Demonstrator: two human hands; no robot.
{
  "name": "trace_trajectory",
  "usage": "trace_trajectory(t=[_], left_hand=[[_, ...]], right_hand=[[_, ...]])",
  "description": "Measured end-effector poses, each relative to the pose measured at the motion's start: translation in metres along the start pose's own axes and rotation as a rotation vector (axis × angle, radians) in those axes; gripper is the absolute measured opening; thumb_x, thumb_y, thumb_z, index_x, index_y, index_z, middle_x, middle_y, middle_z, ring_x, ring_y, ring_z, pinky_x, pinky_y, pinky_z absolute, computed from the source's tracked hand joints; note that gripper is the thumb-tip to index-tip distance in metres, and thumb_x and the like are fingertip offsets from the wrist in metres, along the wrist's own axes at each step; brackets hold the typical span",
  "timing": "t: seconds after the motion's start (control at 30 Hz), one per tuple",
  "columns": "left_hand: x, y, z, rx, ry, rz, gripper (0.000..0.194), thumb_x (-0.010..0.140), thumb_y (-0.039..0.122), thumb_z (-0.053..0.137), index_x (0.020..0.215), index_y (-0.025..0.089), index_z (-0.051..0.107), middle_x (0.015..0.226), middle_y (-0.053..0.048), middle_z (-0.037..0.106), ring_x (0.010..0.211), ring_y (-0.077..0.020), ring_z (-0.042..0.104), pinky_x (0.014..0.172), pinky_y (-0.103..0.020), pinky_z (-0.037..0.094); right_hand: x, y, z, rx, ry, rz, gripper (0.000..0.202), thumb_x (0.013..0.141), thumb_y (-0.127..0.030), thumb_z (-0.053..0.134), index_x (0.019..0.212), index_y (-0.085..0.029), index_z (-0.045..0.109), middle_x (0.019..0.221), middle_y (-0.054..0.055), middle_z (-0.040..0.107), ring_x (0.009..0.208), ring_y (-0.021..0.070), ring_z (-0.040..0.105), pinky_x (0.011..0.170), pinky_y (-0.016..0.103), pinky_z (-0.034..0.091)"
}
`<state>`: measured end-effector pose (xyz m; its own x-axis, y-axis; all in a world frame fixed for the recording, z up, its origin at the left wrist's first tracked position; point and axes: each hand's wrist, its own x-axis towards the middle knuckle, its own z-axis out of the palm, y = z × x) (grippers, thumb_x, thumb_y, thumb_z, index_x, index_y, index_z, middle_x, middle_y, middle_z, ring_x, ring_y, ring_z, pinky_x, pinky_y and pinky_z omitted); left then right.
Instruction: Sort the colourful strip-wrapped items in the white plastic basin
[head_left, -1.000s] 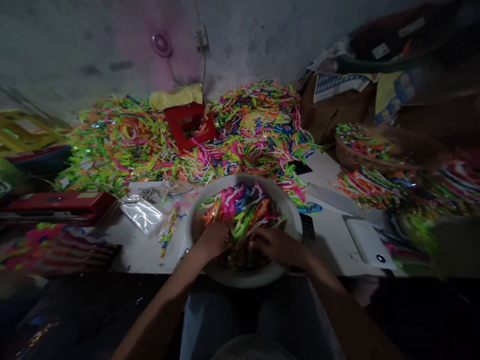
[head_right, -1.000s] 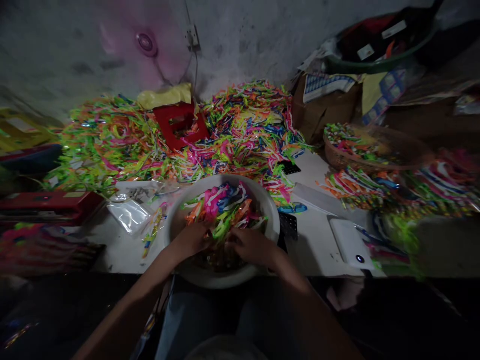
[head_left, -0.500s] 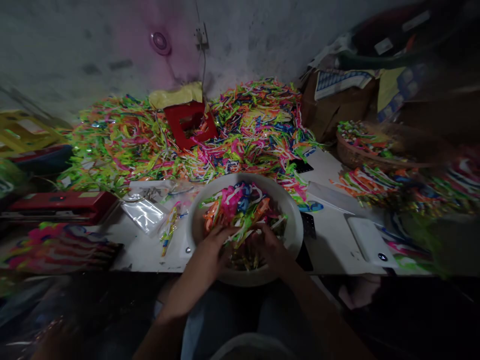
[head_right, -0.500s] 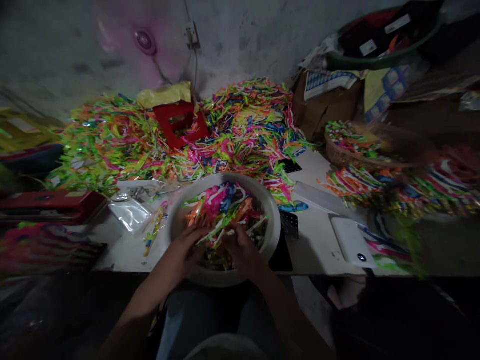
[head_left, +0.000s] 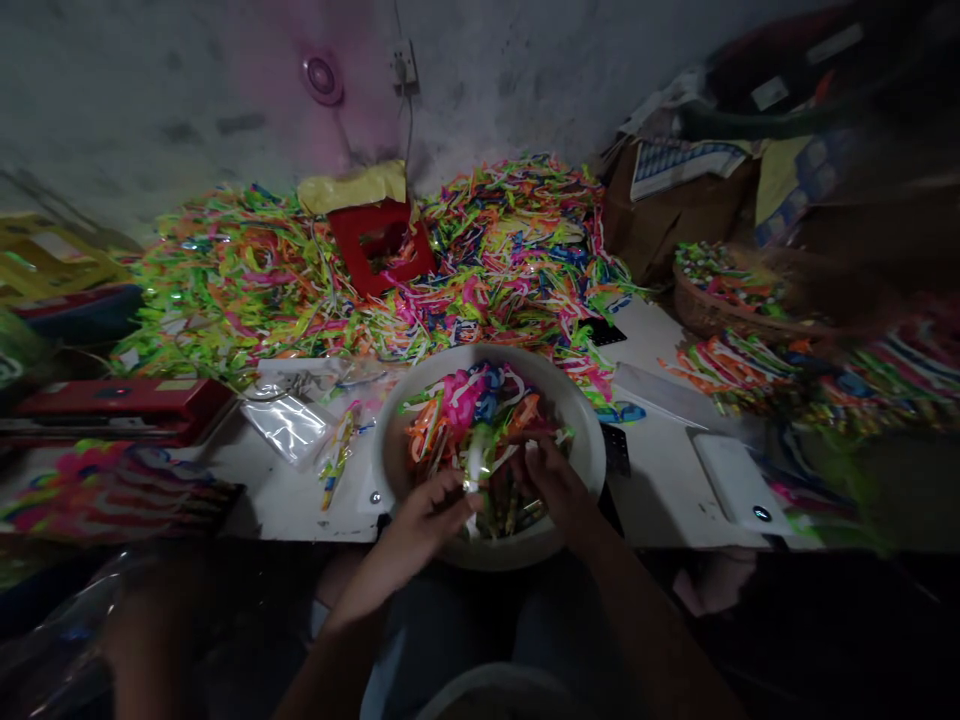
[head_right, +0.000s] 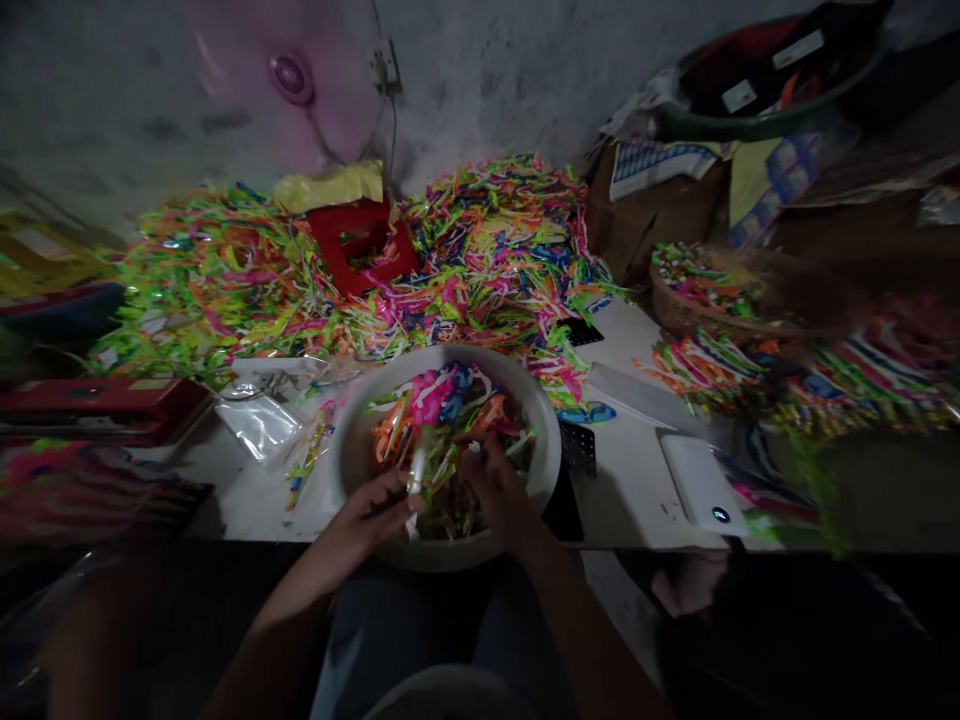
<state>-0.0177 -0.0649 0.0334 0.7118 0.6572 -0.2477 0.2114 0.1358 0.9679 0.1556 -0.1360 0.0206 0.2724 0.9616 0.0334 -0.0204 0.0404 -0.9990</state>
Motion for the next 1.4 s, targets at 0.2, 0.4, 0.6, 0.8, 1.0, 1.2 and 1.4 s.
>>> trace_trajectory(t=[0.2, 0.4, 0.6, 0.8, 1.0, 1.2, 1.4], left_hand=[[0.001, 0.014, 0.001, -0.418, 0.358, -0.032, 0.04, 0.064, 0.031, 0.073, 0.096, 0.014, 0.058, 0.083, -0.003, 0.066, 0.068, -0.0109, 0.062, 0.065, -0.023, 0.053], [-0.002, 0.022, 0.005, -0.465, 0.392, -0.008, 0.04, 0.064, 0.03, 0.073, 0.098, 0.015, 0.059, 0.071, 0.0, 0.067, 0.062, -0.0102, 0.064, 0.061, -0.021, 0.055], [-0.005, 0.025, 0.005, -0.434, 0.383, -0.014, 0.038, 0.065, 0.031, 0.072, 0.096, 0.013, 0.059, 0.073, -0.001, 0.068, 0.064, -0.0125, 0.065, 0.06, -0.022, 0.056], [-0.008, 0.026, 0.008, -0.43, 0.408, -0.005, 0.037, 0.062, 0.03, 0.074, 0.091, 0.014, 0.057, 0.069, 0.001, 0.065, 0.062, -0.0121, 0.063, 0.056, -0.022, 0.054], [-0.008, 0.027, 0.02, -0.327, 0.437, 0.151, 0.032, 0.066, 0.028, 0.07, 0.091, 0.016, 0.055, 0.058, 0.004, 0.059, 0.064, -0.0118, 0.06, 0.063, -0.021, 0.05], [-0.013, 0.018, 0.023, -0.256, 0.394, 0.125, 0.025, 0.069, 0.032, 0.066, 0.082, 0.015, 0.053, 0.072, -0.001, 0.063, 0.066, -0.0123, 0.057, 0.065, -0.022, 0.046], [-0.01, 0.012, -0.044, 0.07, 0.683, 0.224, 0.033, 0.073, 0.038, 0.061, 0.098, 0.02, 0.048, 0.067, 0.003, 0.058, 0.063, -0.0117, 0.055, 0.06, -0.02, 0.043]], right_hand=[[-0.023, -0.005, 0.011, -0.286, -0.065, -0.046, 0.024, 0.09, -0.042, 0.038, 0.087, -0.02, 0.049, 0.072, 0.0, 0.051, 0.066, 0.013, 0.046, 0.063, 0.024, 0.039], [-0.037, -0.012, 0.024, -0.534, 0.031, -0.212, 0.016, 0.085, -0.029, 0.049, 0.096, -0.019, 0.055, 0.082, 0.003, 0.061, 0.072, 0.0144, 0.056, 0.066, 0.024, 0.041], [-0.038, -0.01, 0.027, -0.631, 0.089, -0.273, 0.016, 0.085, -0.027, 0.05, 0.096, -0.019, 0.058, 0.087, 0.006, 0.065, 0.08, 0.0176, 0.059, 0.07, 0.027, 0.044], [-0.034, -0.015, 0.023, -0.651, 0.04, -0.21, 0.02, 0.084, -0.029, 0.052, 0.098, -0.019, 0.062, 0.09, 0.007, 0.066, 0.082, 0.0195, 0.059, 0.072, 0.029, 0.043], [-0.026, -0.015, 0.018, -0.329, -0.233, 0.001, 0.026, 0.089, -0.033, 0.041, 0.076, -0.016, 0.055, 0.065, -0.002, 0.055, 0.059, 0.0104, 0.048, 0.053, 0.02, 0.036], [-0.029, -0.002, 0.023, -0.511, -0.072, -0.112, 0.024, 0.087, -0.033, 0.046, 0.074, -0.015, 0.055, 0.066, 0.0, 0.056, 0.063, 0.012, 0.05, 0.057, 0.021, 0.035], [-0.003, -0.005, -0.003, -0.967, -0.321, -0.024, 0.033, 0.081, -0.04, 0.054, 0.106, -0.018, 0.059, 0.094, 0.008, 0.065, 0.086, 0.0205, 0.059, 0.072, 0.028, 0.042]])
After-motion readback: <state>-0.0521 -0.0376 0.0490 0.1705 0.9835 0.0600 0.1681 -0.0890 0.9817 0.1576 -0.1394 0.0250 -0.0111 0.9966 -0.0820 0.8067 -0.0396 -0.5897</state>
